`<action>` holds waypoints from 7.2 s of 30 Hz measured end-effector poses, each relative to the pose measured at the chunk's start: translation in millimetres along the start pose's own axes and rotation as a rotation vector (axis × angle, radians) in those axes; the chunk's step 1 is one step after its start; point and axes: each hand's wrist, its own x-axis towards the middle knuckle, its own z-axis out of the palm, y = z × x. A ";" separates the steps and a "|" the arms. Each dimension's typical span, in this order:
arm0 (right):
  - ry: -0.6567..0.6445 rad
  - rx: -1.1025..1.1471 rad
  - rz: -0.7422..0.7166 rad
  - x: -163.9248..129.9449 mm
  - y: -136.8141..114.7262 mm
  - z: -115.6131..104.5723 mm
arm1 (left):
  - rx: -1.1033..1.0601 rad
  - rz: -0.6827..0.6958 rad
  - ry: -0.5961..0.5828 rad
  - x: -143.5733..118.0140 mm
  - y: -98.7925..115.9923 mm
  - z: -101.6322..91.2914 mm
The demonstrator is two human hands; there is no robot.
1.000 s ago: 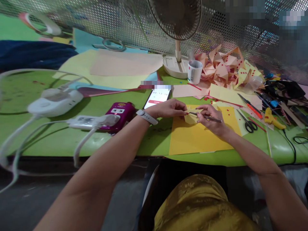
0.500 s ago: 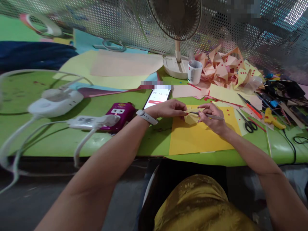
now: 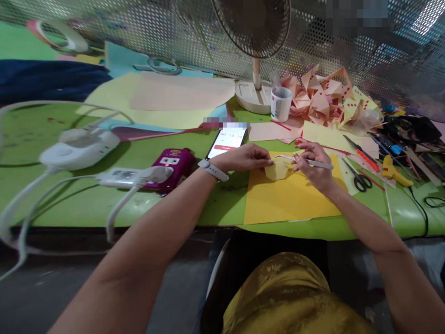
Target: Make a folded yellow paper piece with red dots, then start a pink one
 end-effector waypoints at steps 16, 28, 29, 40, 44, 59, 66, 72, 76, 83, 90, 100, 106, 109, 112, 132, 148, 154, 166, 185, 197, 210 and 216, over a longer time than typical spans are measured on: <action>0.036 -0.009 -0.031 1.0 -9.2 -2.5 | -0.077 -0.041 0.036 -0.6 -6.3 -2.7; 0.063 0.032 -0.013 2.0 -8.3 -4.3 | 0.029 0.014 0.045 0.4 -2.6 -0.3; 0.059 0.030 -0.011 1.9 -7.1 -4.5 | 0.053 0.034 0.051 0.2 -1.7 -1.0; -0.193 -0.509 -0.288 5.8 0.6 -9.8 | -0.017 0.085 0.186 0.6 -0.1 3.7; -0.180 -0.554 -0.299 7.0 2.3 -11.6 | -0.189 0.070 0.304 4.2 -1.7 9.9; 0.067 -0.320 -0.187 16.0 -5.9 -24.9 | -0.764 0.003 0.446 8.5 0.8 23.7; -0.053 -0.467 -0.135 17.5 -22.9 -62.3 | -0.848 -0.080 0.562 4.8 5.3 14.0; -0.180 -0.957 -0.168 -12.2 -5.6 -101.6 | -0.924 -0.086 0.715 7.6 -2.2 7.1; -0.378 -1.179 -0.068 -29.5 17.1 -119.3 | -0.982 -0.037 0.788 9.7 -9.8 3.1; -0.303 -1.244 -0.143 -46.6 28.8 -142.7 | -0.899 -0.019 0.765 10.4 -26.1 1.4; 0.204 -1.440 0.185 -57.9 15.6 -228.8 | -0.797 -0.019 0.785 11.1 -29.8 2.6; -0.038 -1.569 0.696 -68.7 41.1 -287.8 | -0.829 -0.013 0.810 11.4 -21.8 5.3; 0.023 -1.625 0.546 -63.6 36.6 -280.4 | -0.825 -0.011 0.770 12.7 -24.8 6.6; 0.104 -1.524 0.269 -52.6 25.2 -245.9 | -0.828 -0.021 0.777 13.2 -21.5 10.2; 0.161 -1.391 -0.006 -36.0 12.2 -187.9 | -0.868 -0.029 0.766 12.2 -15.4 13.6; -0.192 -0.913 -0.515 31.3 -4.5 -28.2 | -1.012 0.035 0.773 13.5 -0.7 21.5; -0.077 0.418 0.745 16.6 -20.2 -8.7 | -1.021 0.077 0.775 13.1 4.5 24.5; 0.178 0.600 0.853 27.1 -25.4 6.7 | -1.036 0.107 0.769 14.9 5.3 26.4; 0.050 0.727 0.886 15.1 -14.1 -3.3 | -1.007 0.138 0.814 18.2 -7.6 23.1; 0.200 0.733 0.866 21.2 -12.4 18.0 | -1.072 0.112 0.808 18.0 -2.2 26.1; 0.142 0.777 0.813 12.5 -10.2 11.8 | -1.066 0.117 0.827 18.8 -3.1 26.3; 0.303 0.831 0.847 22.2 -13.0 30.1 | -1.030 0.114 0.793 18.8 -2.0 30.2; 0.272 0.866 0.769 20.8 -10.9 22.3 | -1.022 0.120 0.818 20.2 -5.1 28.8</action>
